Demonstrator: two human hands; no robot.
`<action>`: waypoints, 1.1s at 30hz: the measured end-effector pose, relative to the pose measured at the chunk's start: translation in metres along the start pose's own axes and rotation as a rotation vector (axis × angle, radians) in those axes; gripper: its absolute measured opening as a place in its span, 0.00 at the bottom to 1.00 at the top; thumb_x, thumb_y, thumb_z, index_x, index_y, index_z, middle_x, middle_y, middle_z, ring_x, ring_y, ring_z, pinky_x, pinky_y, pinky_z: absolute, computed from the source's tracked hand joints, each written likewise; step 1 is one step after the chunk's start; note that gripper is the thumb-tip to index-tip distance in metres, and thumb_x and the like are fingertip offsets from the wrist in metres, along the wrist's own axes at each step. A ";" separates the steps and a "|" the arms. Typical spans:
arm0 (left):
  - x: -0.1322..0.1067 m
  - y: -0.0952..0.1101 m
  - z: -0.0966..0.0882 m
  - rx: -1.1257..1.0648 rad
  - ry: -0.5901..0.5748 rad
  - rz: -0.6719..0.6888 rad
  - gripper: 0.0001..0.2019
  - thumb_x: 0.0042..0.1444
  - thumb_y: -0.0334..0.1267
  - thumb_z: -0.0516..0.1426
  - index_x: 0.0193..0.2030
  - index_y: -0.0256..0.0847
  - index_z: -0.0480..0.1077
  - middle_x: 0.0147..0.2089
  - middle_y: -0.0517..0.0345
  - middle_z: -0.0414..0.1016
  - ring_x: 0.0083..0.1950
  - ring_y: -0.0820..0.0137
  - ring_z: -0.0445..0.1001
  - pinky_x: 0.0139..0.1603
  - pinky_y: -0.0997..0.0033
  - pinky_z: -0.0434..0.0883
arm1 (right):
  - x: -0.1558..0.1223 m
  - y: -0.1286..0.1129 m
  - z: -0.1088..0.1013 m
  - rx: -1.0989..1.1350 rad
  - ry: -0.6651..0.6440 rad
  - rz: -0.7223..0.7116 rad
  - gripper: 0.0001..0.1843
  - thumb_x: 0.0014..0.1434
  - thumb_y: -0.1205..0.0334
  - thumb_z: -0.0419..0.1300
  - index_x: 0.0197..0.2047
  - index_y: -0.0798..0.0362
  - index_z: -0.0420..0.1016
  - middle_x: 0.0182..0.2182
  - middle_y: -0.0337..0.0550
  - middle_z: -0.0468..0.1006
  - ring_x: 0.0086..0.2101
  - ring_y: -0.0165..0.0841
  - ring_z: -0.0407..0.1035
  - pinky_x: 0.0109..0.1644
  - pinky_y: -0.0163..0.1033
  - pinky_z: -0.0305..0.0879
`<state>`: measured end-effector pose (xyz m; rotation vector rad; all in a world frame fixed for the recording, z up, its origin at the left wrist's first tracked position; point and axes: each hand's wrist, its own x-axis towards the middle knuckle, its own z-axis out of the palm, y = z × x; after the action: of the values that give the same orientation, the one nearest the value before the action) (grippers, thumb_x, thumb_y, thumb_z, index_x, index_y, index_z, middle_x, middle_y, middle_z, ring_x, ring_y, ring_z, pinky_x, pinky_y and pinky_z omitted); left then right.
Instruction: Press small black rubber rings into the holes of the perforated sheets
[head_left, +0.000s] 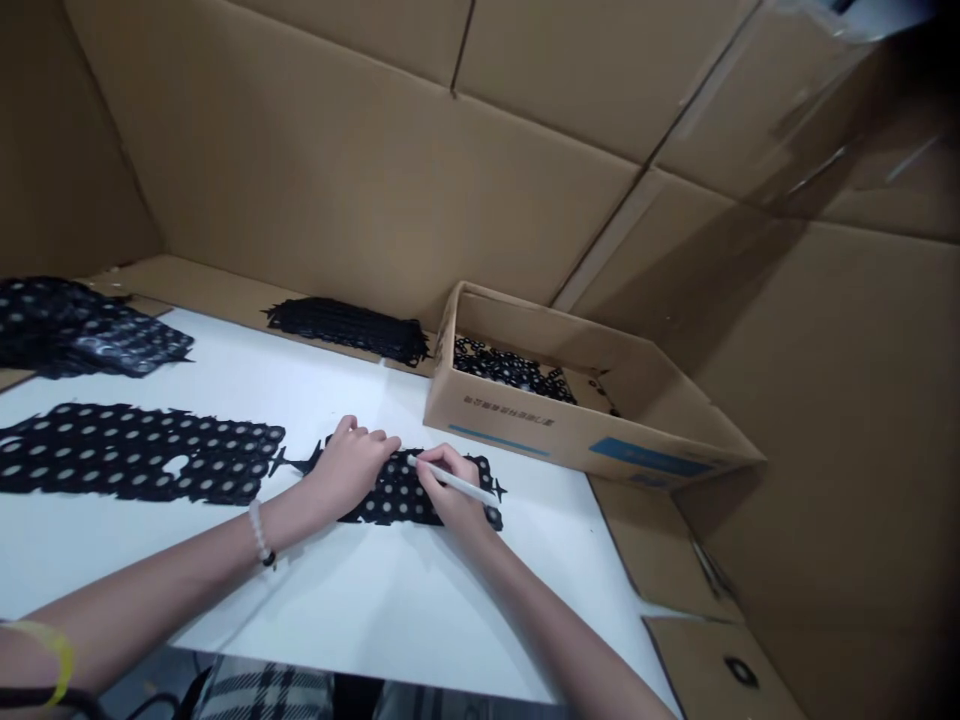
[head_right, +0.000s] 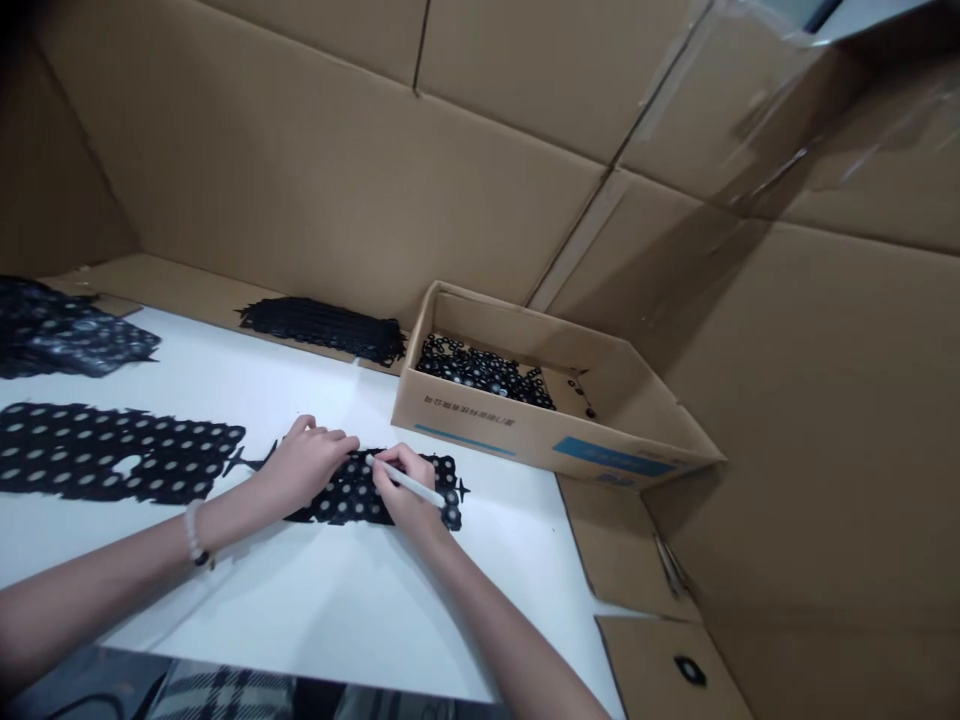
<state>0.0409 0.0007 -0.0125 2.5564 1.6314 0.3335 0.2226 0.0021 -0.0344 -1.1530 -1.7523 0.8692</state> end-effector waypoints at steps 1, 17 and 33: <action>0.000 0.001 0.002 0.008 -0.009 -0.010 0.12 0.56 0.24 0.46 0.37 0.40 0.69 0.35 0.50 0.76 0.36 0.60 0.74 0.45 0.58 0.58 | 0.000 0.000 0.000 0.005 0.001 0.005 0.07 0.56 0.60 0.57 0.28 0.52 0.71 0.26 0.38 0.75 0.28 0.33 0.69 0.35 0.37 0.63; 0.019 -0.029 0.012 -0.789 -0.284 -0.052 0.17 0.49 0.49 0.58 0.40 0.42 0.64 0.42 0.57 0.73 0.46 0.61 0.71 0.47 0.67 0.66 | 0.005 -0.002 -0.028 0.230 0.307 0.006 0.07 0.54 0.57 0.60 0.31 0.51 0.71 0.30 0.41 0.76 0.33 0.36 0.72 0.41 0.42 0.68; 0.016 -0.023 0.006 -0.967 -0.359 0.015 0.22 0.51 0.36 0.56 0.54 0.46 0.59 0.49 0.58 0.71 0.53 0.61 0.68 0.50 0.66 0.66 | 0.000 -0.006 -0.028 0.185 0.190 -0.116 0.05 0.55 0.59 0.59 0.30 0.50 0.72 0.31 0.41 0.77 0.34 0.36 0.73 0.41 0.41 0.68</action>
<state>0.0290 0.0253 -0.0204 1.7518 0.9612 0.4769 0.2457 0.0029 -0.0182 -0.9703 -1.5340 0.8064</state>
